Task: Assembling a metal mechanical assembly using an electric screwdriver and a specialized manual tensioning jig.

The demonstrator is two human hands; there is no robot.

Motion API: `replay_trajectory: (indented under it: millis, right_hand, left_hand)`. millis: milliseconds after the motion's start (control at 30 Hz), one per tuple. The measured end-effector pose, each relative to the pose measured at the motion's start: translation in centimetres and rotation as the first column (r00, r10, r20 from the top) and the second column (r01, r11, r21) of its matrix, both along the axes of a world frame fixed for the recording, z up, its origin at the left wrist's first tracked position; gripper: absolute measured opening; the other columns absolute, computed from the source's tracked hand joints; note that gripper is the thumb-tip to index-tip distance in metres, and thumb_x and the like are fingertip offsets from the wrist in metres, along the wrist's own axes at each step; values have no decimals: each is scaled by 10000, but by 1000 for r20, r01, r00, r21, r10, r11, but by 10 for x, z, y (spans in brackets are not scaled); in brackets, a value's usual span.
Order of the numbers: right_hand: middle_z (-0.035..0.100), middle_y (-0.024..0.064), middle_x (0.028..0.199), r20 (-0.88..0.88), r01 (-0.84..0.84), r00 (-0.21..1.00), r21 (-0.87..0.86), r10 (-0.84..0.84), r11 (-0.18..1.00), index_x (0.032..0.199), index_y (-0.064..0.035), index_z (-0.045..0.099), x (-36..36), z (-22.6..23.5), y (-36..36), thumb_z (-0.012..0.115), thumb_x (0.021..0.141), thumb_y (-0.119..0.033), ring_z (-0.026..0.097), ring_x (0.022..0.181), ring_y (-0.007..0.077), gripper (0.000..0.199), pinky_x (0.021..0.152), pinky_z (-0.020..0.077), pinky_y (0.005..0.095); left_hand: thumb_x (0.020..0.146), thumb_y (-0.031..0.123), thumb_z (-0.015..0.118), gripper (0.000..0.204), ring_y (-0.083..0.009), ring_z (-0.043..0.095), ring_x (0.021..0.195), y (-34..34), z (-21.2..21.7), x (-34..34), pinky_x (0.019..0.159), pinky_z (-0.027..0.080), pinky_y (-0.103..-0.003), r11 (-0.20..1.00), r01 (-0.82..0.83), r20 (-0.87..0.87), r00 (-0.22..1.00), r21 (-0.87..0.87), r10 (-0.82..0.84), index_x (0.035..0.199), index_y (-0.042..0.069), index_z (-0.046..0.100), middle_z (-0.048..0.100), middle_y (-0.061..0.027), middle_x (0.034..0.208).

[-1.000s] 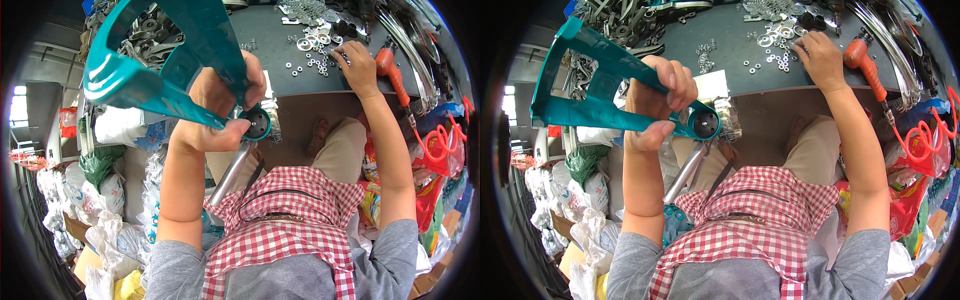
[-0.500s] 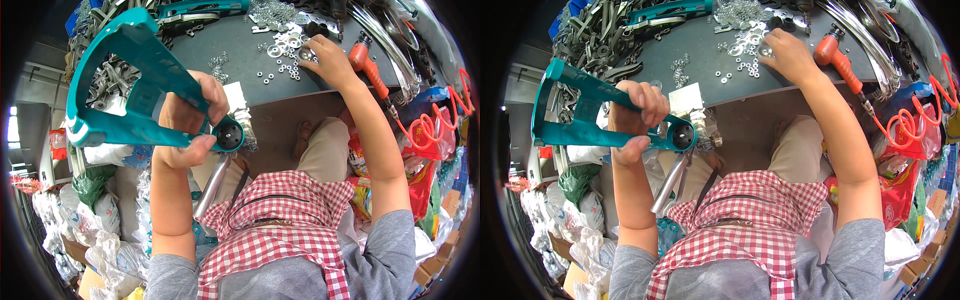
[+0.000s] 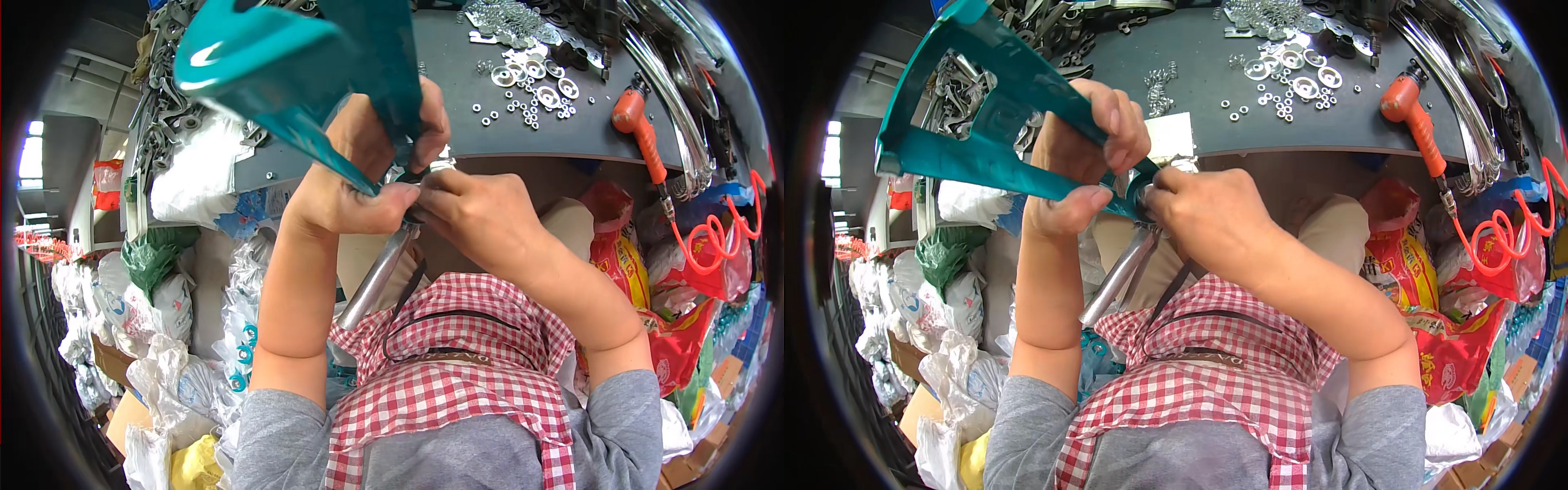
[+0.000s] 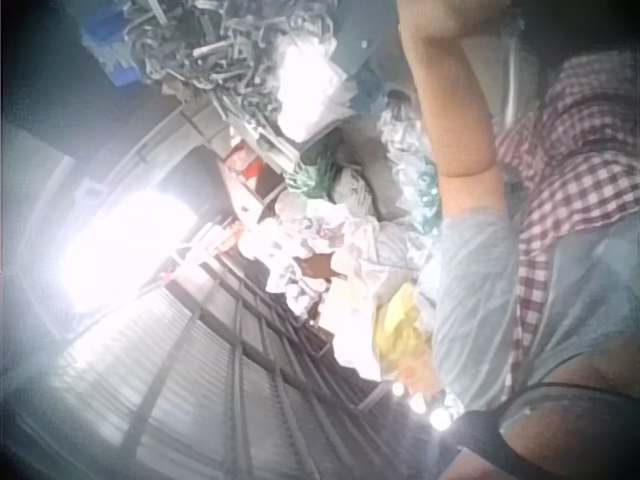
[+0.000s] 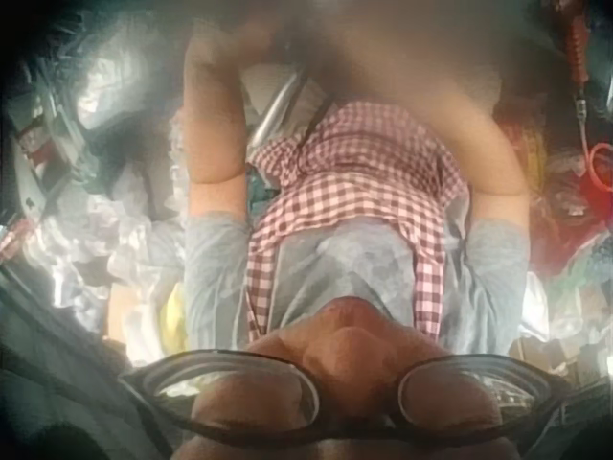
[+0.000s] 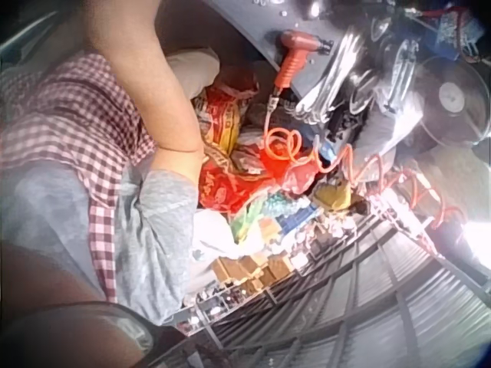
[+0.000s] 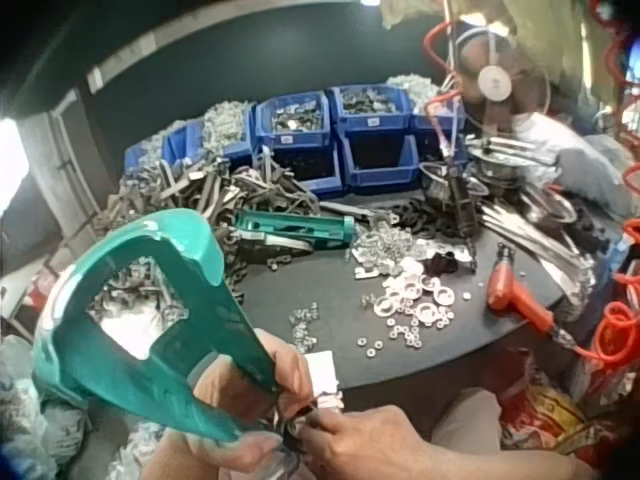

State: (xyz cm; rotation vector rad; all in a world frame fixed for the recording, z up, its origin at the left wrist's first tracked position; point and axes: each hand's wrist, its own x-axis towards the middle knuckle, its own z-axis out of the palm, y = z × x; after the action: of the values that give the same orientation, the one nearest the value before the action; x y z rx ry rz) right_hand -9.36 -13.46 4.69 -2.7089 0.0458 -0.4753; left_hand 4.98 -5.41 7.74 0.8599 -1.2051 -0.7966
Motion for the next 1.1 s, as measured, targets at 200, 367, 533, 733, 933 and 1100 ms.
replay_trajectory:
  millis: [200, 367, 533, 733, 933, 1100]
  right_hand:
    - [545, 47, 797, -95, -102, 991, -96, 93, 990, 790, -75, 618, -1, 12, 7, 580, 770, -261, 595, 648, 199, 191, 516, 464, 340]
    - [564, 65, 880, -108, -74, 993, -198, 53, 978, 876, -73, 629, -15, 8, 18, 619, 746, -309, 592, 705, 198, 270, 569, 467, 328]
    - [604, 105, 942, 296, 82, 924, 464, -242, 882, 1001, -18, 599, -42, -9, -12, 605, 807, -206, 602, 805, 190, 270, 674, 466, 271]
    - [575, 80, 1049, -150, 278, 902, 920, -405, 278, 1094, 28, 547, -103, -138, -21, 536, 884, -203, 548, 961, 146, 313, 834, 425, 261]
    - [524, 154, 1147, -8, 88, 987, 863, -160, 497, 1124, 35, 528, -126, -154, -4, 537, 847, -146, 506, 1079, 216, 331, 927, 386, 310]
    - [576, 180, 1035, 273, -133, 938, 853, -214, 504, 981, 18, 584, -146, -104, 0, 576, 776, -117, 549, 1006, 285, 246, 864, 434, 364]
  left_hand:
    - [589, 145, 635, 468, -122, 372, 657, 4, -2, 3, 584, 334, -246, 1000, 11, 4, 1000, -29, -11, 982, 56, 396, 378, -27, 743]
    - [598, 138, 627, 488, -136, 397, 669, 2, 0, -2, 590, 350, -257, 999, -21, 14, 1000, -26, 22, 1019, 38, 401, 409, -45, 759]
    - [649, 74, 636, 479, -169, 513, 820, 18, -3, -3, 681, 449, -290, 989, -146, -61, 988, -37, 143, 1070, -20, 428, 489, -113, 930]
    - [696, 209, 589, 533, -192, 471, 730, 35, 64, -4, 640, 405, -311, 965, -14, -16, 1000, -261, 10, 1120, -46, 388, 465, -109, 912]
    - [755, 323, 623, 550, -189, 403, 796, 93, 143, 22, 698, 348, -320, 926, -131, -304, 952, -353, 19, 1090, -48, 394, 432, -93, 940]
    - [750, 301, 624, 512, -180, 396, 746, 119, 155, 45, 671, 365, -315, 882, -327, -469, 872, -341, 141, 1031, -62, 399, 425, -96, 891]
